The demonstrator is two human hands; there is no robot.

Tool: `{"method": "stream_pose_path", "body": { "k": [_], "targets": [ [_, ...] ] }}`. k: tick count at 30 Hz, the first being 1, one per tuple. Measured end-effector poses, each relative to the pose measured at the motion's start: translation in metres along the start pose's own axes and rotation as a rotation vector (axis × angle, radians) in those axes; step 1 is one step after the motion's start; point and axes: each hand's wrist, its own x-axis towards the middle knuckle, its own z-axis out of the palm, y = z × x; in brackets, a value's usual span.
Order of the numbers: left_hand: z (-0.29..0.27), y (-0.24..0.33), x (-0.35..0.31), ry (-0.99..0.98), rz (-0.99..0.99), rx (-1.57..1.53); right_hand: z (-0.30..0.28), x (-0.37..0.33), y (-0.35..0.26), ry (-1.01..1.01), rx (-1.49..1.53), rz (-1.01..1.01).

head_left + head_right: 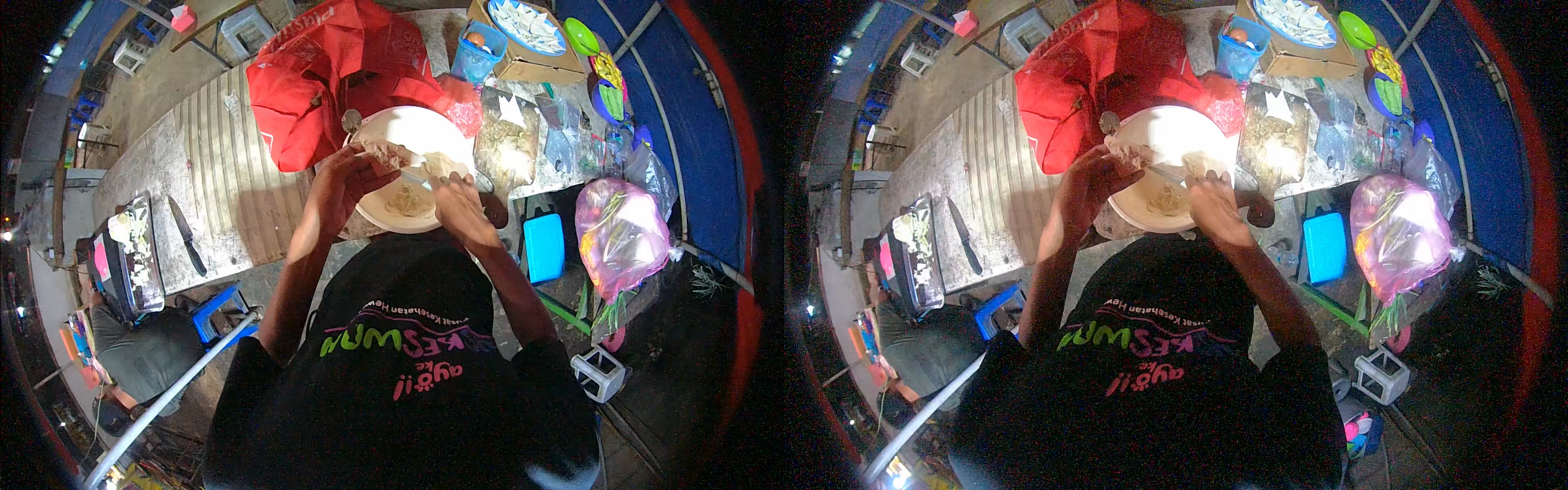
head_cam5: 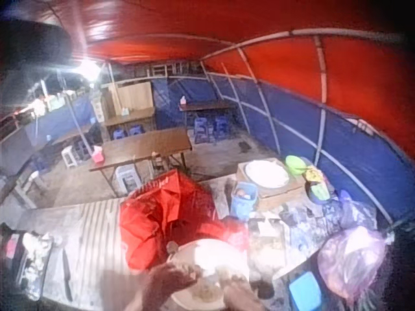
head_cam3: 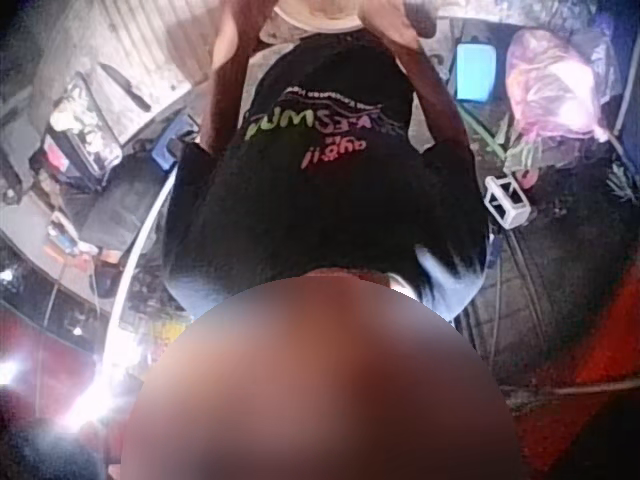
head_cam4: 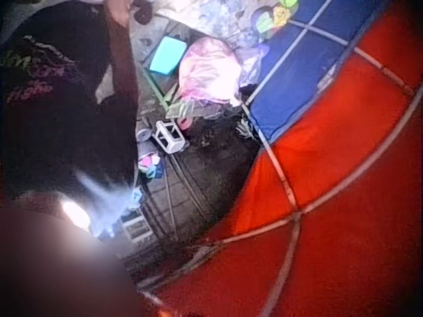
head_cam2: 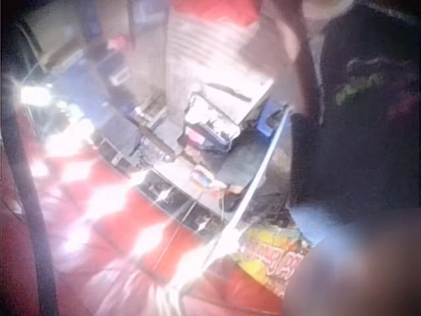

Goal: The person scoops a brown paste from a white bowl using a spoon and spreads it onto flat triangular wrappers. They fold each wrapper into a small packet and place it into a blue bowl on a cardboard box. The process repeats continuously.

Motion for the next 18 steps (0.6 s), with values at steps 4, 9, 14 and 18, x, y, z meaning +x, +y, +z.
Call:
{"method": "stream_pose_path", "body": {
  "k": [4, 9, 14, 18],
  "targets": [
    [-0.002, 0.0, -0.013, -0.023, -0.006, -0.072, -0.014, -0.004, 0.003, -0.058, 0.172, -0.004],
    [0.009, 0.016, -0.02, 0.002, -0.173, 0.12, -0.057, 0.006, 0.001, 0.146, 1.093, -0.251],
    [0.026, 0.036, -0.022, -0.156, -0.271, 0.348, -0.083, 0.002, 0.002, -0.055, 1.349, -0.21],
    [0.03, 0.035, -0.019, -0.165, -0.234, 0.502, -0.076, -0.001, -0.004, 0.007, 1.341, -0.262]
  ]
}}
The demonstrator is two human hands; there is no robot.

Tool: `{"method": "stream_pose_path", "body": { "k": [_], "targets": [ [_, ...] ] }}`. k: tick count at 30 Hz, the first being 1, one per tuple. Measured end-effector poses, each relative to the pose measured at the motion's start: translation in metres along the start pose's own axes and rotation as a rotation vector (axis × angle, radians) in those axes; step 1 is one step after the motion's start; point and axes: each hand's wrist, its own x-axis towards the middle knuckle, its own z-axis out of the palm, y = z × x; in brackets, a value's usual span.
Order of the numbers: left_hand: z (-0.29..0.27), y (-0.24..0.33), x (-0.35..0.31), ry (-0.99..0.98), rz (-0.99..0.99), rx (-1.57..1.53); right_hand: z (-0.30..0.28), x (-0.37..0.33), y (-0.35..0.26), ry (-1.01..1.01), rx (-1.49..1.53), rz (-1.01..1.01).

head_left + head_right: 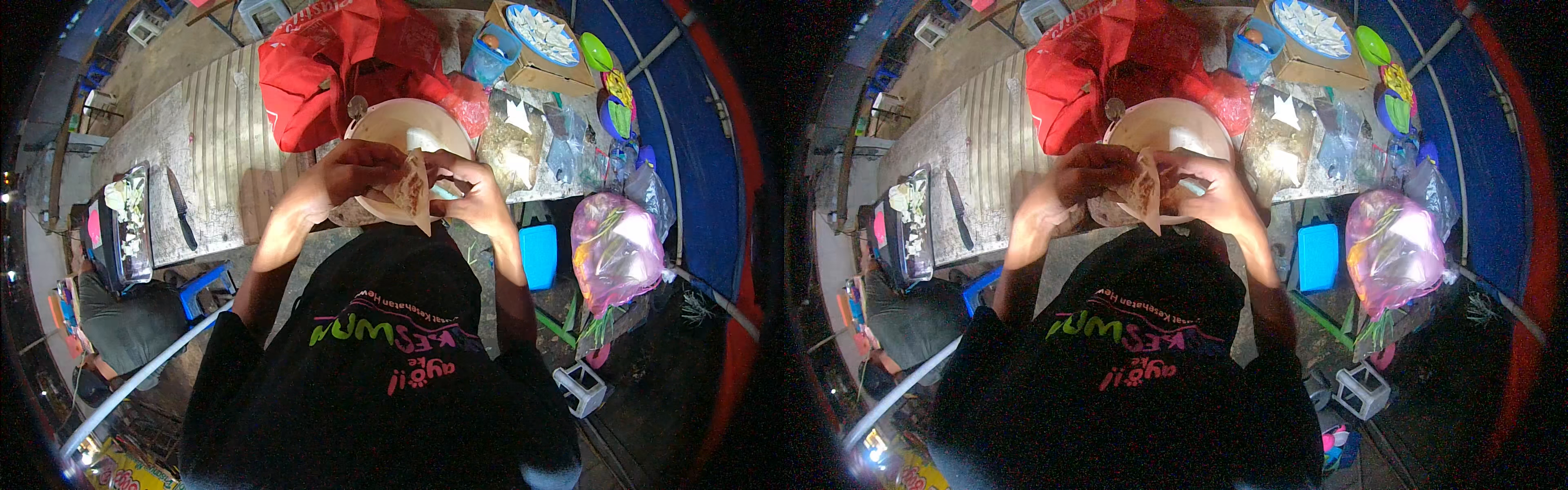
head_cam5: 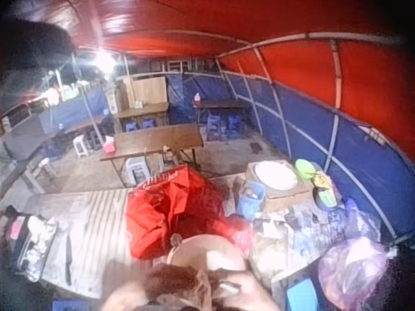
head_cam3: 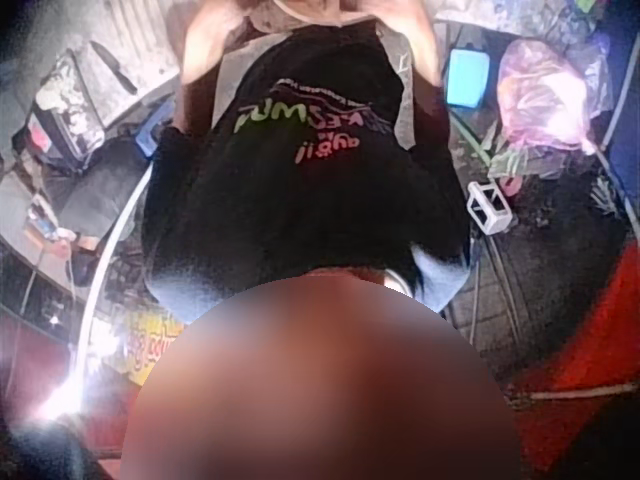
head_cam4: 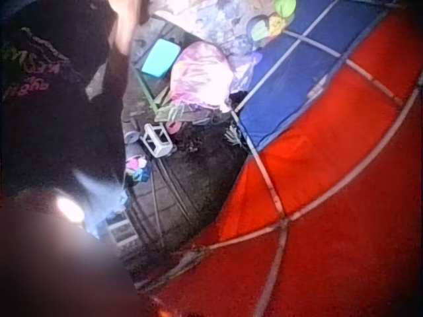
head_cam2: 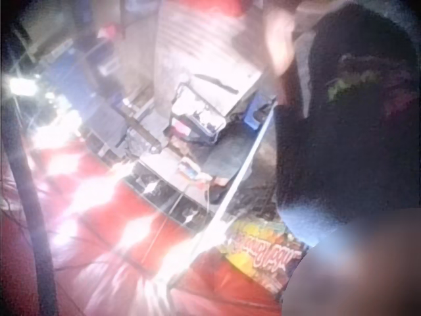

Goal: The person scoops a brown paste from a white bowl using a spoon and spreads it onto flat triangular wrappers. They fold each wrapper into a small packet and place it into a blue bowl on a cardboard box. The process repeats continuously.

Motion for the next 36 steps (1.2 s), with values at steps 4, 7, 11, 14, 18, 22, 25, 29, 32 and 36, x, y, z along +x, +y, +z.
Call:
{"method": "stream_pose_path", "body": {
  "k": [4, 7, 11, 14, 18, 22, 25, 29, 32, 36],
  "targets": [
    [0.003, -0.001, -0.002, -0.004, 0.06, 0.006, 0.007, -0.005, 0.007, 0.035, -0.031, -0.044],
    [0.01, 0.0, -0.006, 0.034, 0.056, 0.007, 0.012, -0.006, 0.01, 0.078, 0.004, -0.107],
    [0.016, 0.005, -0.011, 0.047, 0.067, 0.112, 0.023, -0.005, 0.014, 0.154, 0.131, -0.154],
    [0.019, 0.006, -0.014, 0.047, 0.056, 0.06, 0.028, -0.004, 0.012, 0.21, 0.229, -0.112],
    [0.018, 0.005, -0.014, 0.042, 0.036, 0.076, 0.033, -0.006, 0.007, 0.274, 0.342, -0.071],
    [0.018, 0.003, -0.014, -0.003, 0.052, 0.084, 0.032, -0.007, 0.005, 0.264, 0.387, 0.013],
    [0.022, 0.007, -0.01, 0.004, 0.036, 0.076, 0.029, -0.007, 0.005, 0.256, 0.372, -0.008],
    [0.031, 0.018, -0.003, -0.036, -0.028, 0.132, 0.023, -0.01, 0.003, 0.274, 0.402, -0.044],
    [0.046, 0.018, 0.009, -0.051, 0.008, 0.194, 0.013, -0.02, -0.003, 0.33, 0.344, 0.044],
    [0.056, 0.012, 0.031, -0.021, 0.047, 0.432, -0.001, -0.024, -0.006, 0.455, 0.427, -0.012]
  ]
}}
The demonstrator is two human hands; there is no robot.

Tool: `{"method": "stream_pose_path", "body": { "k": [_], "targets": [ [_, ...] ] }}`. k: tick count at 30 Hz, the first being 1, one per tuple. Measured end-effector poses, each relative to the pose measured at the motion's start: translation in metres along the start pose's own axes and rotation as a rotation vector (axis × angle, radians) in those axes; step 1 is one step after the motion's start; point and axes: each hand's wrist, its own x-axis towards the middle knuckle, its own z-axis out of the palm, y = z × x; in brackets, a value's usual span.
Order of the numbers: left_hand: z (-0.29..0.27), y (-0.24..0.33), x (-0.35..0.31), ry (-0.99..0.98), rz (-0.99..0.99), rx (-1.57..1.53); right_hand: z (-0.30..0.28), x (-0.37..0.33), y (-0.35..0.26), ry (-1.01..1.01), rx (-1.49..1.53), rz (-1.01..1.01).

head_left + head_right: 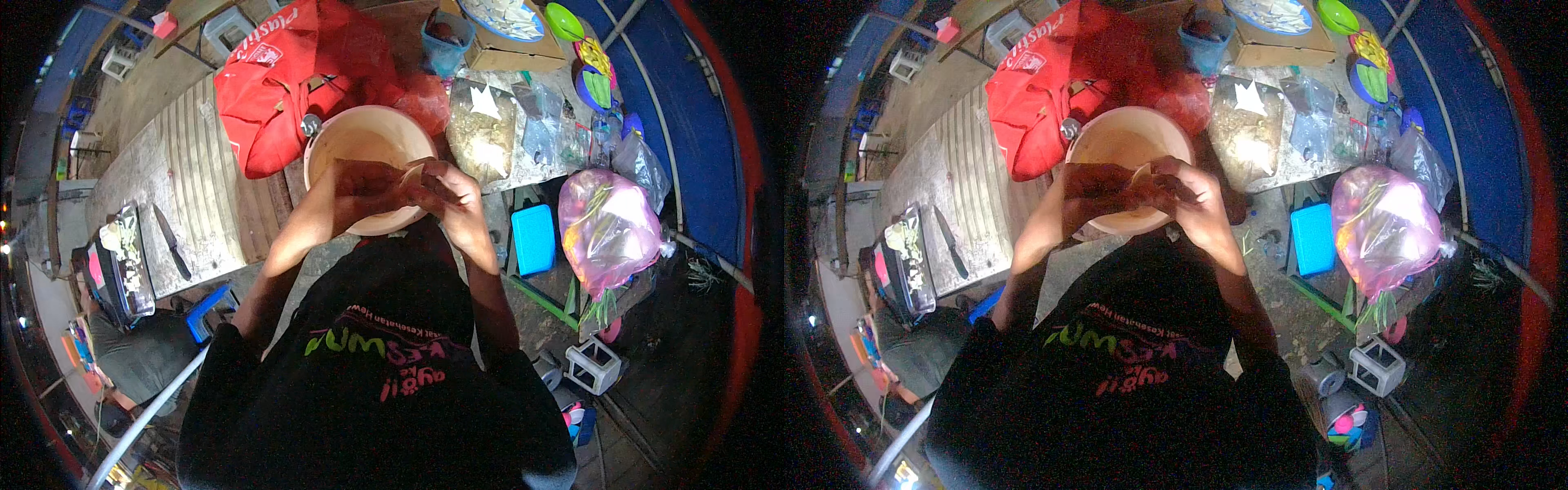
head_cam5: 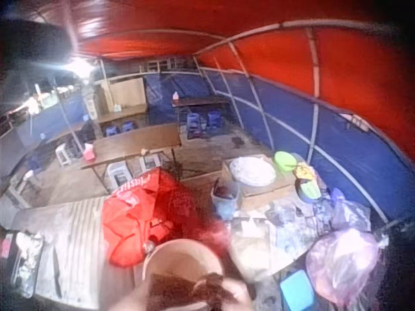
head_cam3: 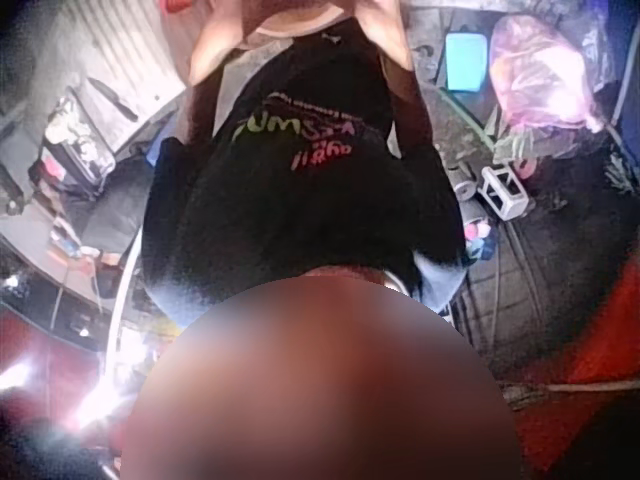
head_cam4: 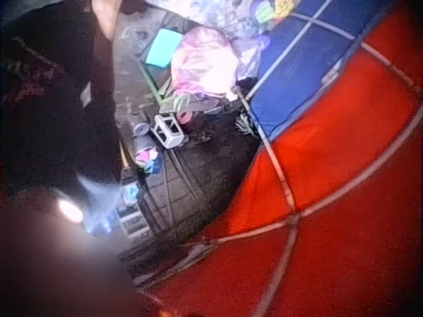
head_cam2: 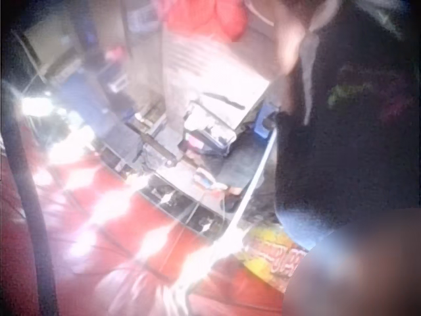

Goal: The person scoops a brown paste from a white bowl using a spoon and spreads it onto flat triangular wrappers. They fold each wrapper into a small packet and place it into a blue bowl on a cardboard box. The process repeats continuously.

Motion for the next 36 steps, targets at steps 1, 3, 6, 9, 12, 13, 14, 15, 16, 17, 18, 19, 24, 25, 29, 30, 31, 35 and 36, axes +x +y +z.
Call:
{"method": "stream_pose_path", "body": {
  "k": [1, 3, 6, 9, 12, 13, 14, 15, 16, 17, 18, 19, 24, 25, 29, 30, 31, 35, 36],
  "targets": [
    [0.005, -0.002, 0.006, 0.042, -0.057, -0.181, -0.01, -0.001, -0.009, -0.021, -0.079, 0.06],
    [0.017, -0.005, 0.015, 0.093, -0.119, -0.45, -0.019, 0.0, -0.016, -0.007, -0.071, 0.047],
    [0.026, -0.004, 0.035, 0.039, -0.13, -0.43, -0.035, 0.009, -0.025, -0.015, -0.235, -0.154],
    [0.032, 0.003, 0.058, 0.053, 0.165, 0.161, -0.057, 0.017, -0.038, -0.031, -0.255, -0.122],
    [0.042, 0.012, 0.075, 0.033, 0.123, 0.143, -0.09, 0.025, -0.054, -0.143, -0.281, -0.049],
    [0.045, 0.014, 0.08, 0.007, 0.07, 0.147, -0.102, 0.029, -0.06, -0.2, -0.353, -0.055],
    [0.048, 0.017, 0.085, -0.017, -0.005, 0.158, -0.113, 0.034, -0.065, -0.257, -0.421, -0.059],
    [0.05, 0.019, 0.089, -0.027, -0.004, 0.178, -0.123, 0.038, -0.071, -0.312, -0.496, -0.071],
    [0.055, 0.02, 0.094, -0.043, 0.069, 0.124, -0.134, 0.043, -0.077, -0.354, -0.522, -0.05],
    [0.056, 0.022, 0.101, -0.056, 0.054, 0.173, -0.145, 0.047, -0.083, -0.394, -0.555, -0.034],
    [0.056, 0.023, 0.108, -0.065, 0.082, 0.205, -0.154, 0.051, -0.088, -0.438, -0.591, -0.03],
    [0.06, 0.022, 0.114, -0.031, 0.039, 0.101, -0.16, 0.055, -0.089, -0.42, -0.56, -0.006],
    [0.062, 0.0, 0.127, 0.245, -0.015, -0.092, -0.218, 0.105, -0.096, -0.364, -0.643, -0.113],
    [0.06, -0.009, 0.124, 0.338, -0.074, -0.084, -0.235, 0.118, -0.098, -0.302, -0.634, -0.099],
    [0.049, -0.061, 0.1, 0.684, -0.059, 0.011, -0.302, 0.192, -0.108, 0.027, -0.809, -0.161],
    [0.049, -0.076, 0.092, 0.765, -0.052, 0.01, -0.319, 0.216, -0.113, 0.055, -0.848, -0.263],
    [0.047, -0.09, 0.084, 0.85, -0.051, 0.026, -0.332, 0.244, -0.116, 0.148, -0.926, -0.205],
    [0.052, -0.134, 0.055, 1.054, -0.054, 0.311, -0.364, 0.341, -0.116, 0.345, -1.004, -0.273],
    [0.057, -0.142, 0.049, 1.065, -0.066, 0.424, -0.368, 0.359, -0.116, 0.358, -1.055, -0.277]
  ]
}}
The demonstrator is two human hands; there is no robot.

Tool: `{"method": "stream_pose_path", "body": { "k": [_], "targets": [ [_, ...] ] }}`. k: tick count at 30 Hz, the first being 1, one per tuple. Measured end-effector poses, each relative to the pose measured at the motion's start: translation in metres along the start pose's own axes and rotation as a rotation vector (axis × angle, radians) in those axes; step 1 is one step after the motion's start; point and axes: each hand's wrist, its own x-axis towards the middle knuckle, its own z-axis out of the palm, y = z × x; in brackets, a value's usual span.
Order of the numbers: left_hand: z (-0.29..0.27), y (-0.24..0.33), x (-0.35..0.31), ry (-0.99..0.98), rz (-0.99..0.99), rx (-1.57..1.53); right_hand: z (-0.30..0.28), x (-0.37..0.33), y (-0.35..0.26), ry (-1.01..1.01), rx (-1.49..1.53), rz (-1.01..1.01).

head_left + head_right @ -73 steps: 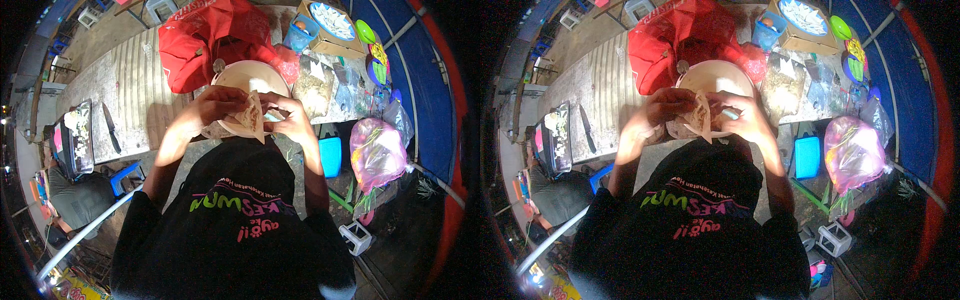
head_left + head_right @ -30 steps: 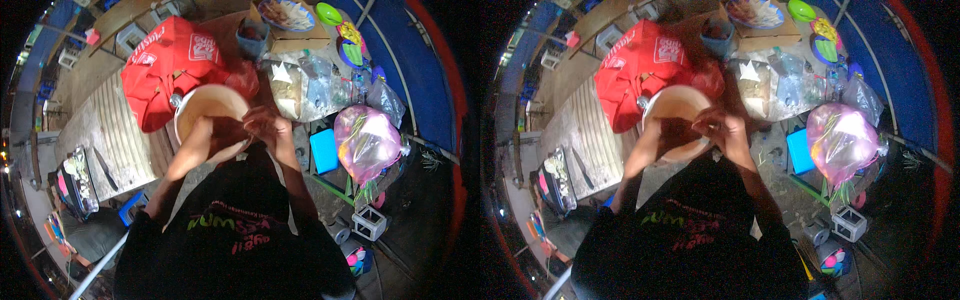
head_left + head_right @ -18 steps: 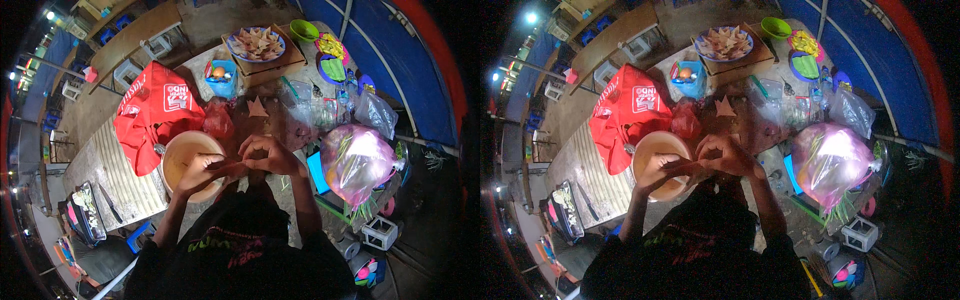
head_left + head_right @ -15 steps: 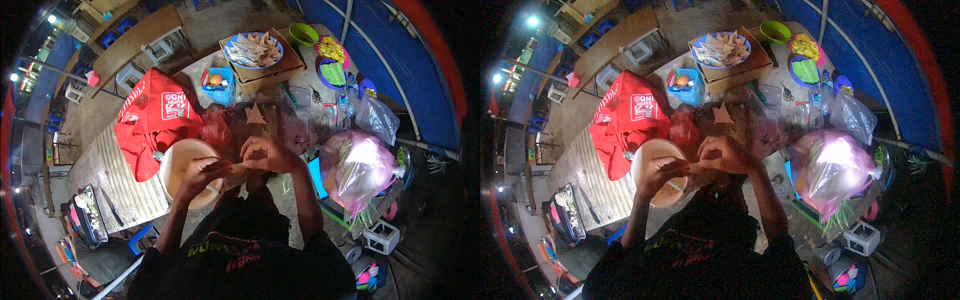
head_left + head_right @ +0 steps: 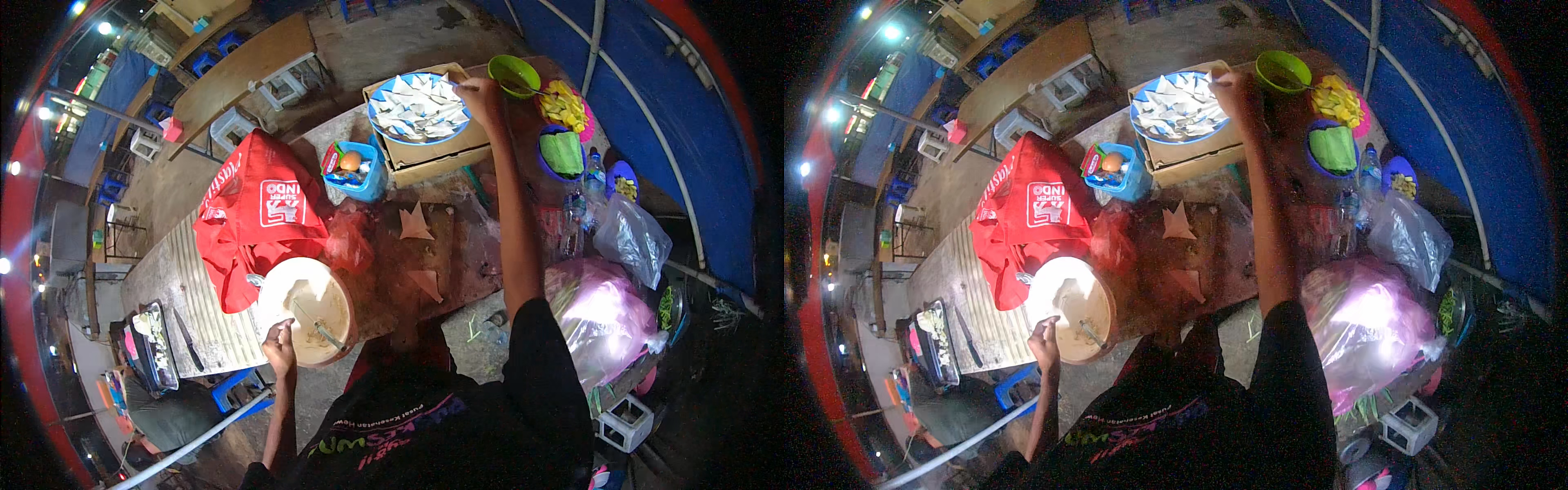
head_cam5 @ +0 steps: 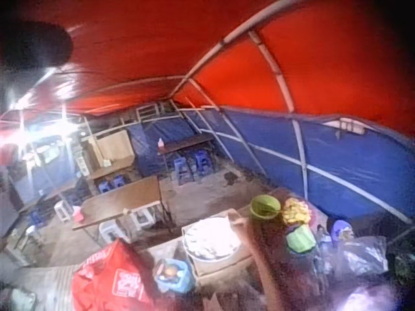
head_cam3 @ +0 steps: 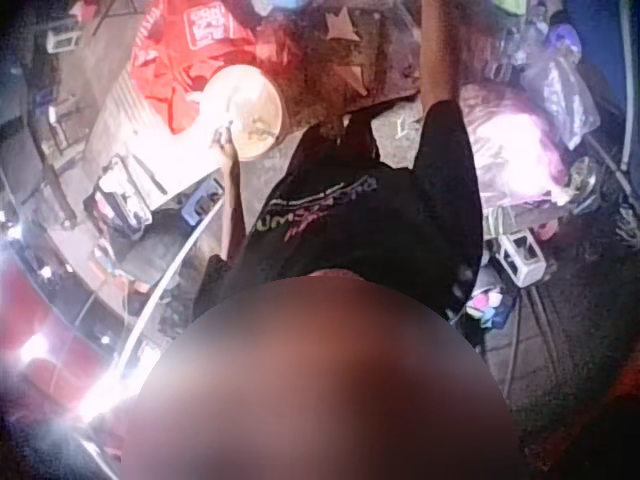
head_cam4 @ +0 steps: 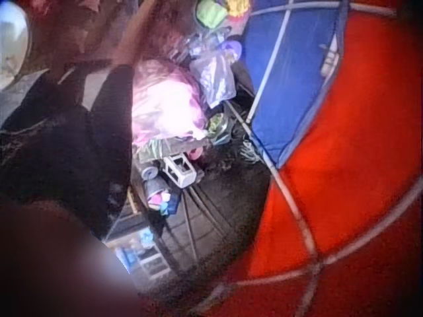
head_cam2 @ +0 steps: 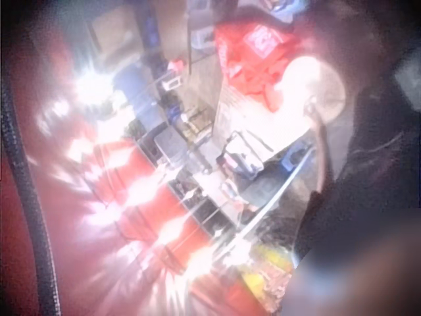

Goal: The person scoops a brown paste from a white bowl using a spoon and spreads it onto flat triangular wrappers. They fold each wrapper into a small packet and place it into a blue bowl on a cardboard box. The process repeats continuously.

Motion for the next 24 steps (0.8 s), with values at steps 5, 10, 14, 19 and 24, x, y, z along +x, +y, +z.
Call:
{"method": "stream_pose_path", "body": {
  "k": [5, 10, 14, 19, 24],
  "targets": [
    [0.012, -0.019, -0.026, 0.07, 0.013, 0.19, 0.034, 0.048, 0.003, -0.217, -0.037, 0.041],
    [0.019, -0.025, -0.03, 0.146, -0.118, -0.006, 0.08, 0.071, 0.034, -0.343, -0.128, -0.002],
    [0.019, -0.023, -0.027, 0.123, -0.12, 0.074, 0.118, 0.085, 0.068, -0.094, -0.427, -0.076],
    [0.015, -0.017, -0.027, 0.055, -0.103, 0.092, 0.092, 0.037, 0.041, 0.158, -0.365, -0.316],
    [0.011, -0.013, -0.02, -0.025, 0.077, 0.169, 0.025, -0.099, -0.022, -0.023, 0.138, -0.286]
  ]
}}
